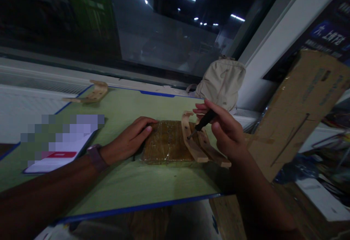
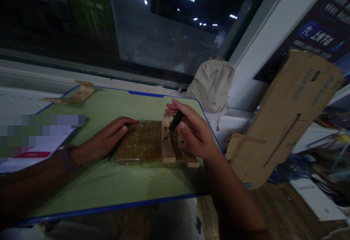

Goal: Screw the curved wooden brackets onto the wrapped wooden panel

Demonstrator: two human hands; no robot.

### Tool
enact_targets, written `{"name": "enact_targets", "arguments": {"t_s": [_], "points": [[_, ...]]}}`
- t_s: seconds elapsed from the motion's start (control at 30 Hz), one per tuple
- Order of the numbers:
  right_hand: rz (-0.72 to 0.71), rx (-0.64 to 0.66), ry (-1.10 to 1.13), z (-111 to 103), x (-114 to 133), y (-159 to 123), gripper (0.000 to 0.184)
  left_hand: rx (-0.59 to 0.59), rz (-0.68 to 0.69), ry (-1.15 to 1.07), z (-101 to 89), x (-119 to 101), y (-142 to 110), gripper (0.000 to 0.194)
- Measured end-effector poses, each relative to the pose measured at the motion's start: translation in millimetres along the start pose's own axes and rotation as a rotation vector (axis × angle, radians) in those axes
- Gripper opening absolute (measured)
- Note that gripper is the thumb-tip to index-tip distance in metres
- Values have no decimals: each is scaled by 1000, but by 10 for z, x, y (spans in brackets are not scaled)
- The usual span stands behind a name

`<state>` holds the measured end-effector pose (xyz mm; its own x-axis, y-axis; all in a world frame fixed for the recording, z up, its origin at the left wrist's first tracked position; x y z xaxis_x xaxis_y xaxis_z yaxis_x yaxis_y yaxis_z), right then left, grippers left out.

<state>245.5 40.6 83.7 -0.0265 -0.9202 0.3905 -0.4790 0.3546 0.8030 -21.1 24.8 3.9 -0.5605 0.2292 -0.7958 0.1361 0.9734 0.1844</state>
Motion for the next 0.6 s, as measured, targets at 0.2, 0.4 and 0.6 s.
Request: {"name": "enact_targets", "arguments": {"t_s": [0.2,0.4,0.6], "points": [[-6,-178,-65,-19,-24,-4,33,-3,-4,1,-9,-20,0,39],[-144,-85,-217,-44,12,15,34,5,-11,-1,-6,-22,1,39],[21,-94,-6,13,5,-4,32,0,-2,-4,-3,-7,5,37]]}}
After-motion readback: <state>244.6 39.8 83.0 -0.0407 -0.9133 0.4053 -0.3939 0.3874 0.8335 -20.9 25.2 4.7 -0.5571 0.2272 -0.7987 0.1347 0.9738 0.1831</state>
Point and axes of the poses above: each hand's wrist, its own y-axis towards the middle knuckle, its own z-axis out of the palm, x = y × z, the point moved 3 cm from there along y, towards the middle knuckle, and after that the axes turned 13 degrees about -z, right-handed, at the moved point
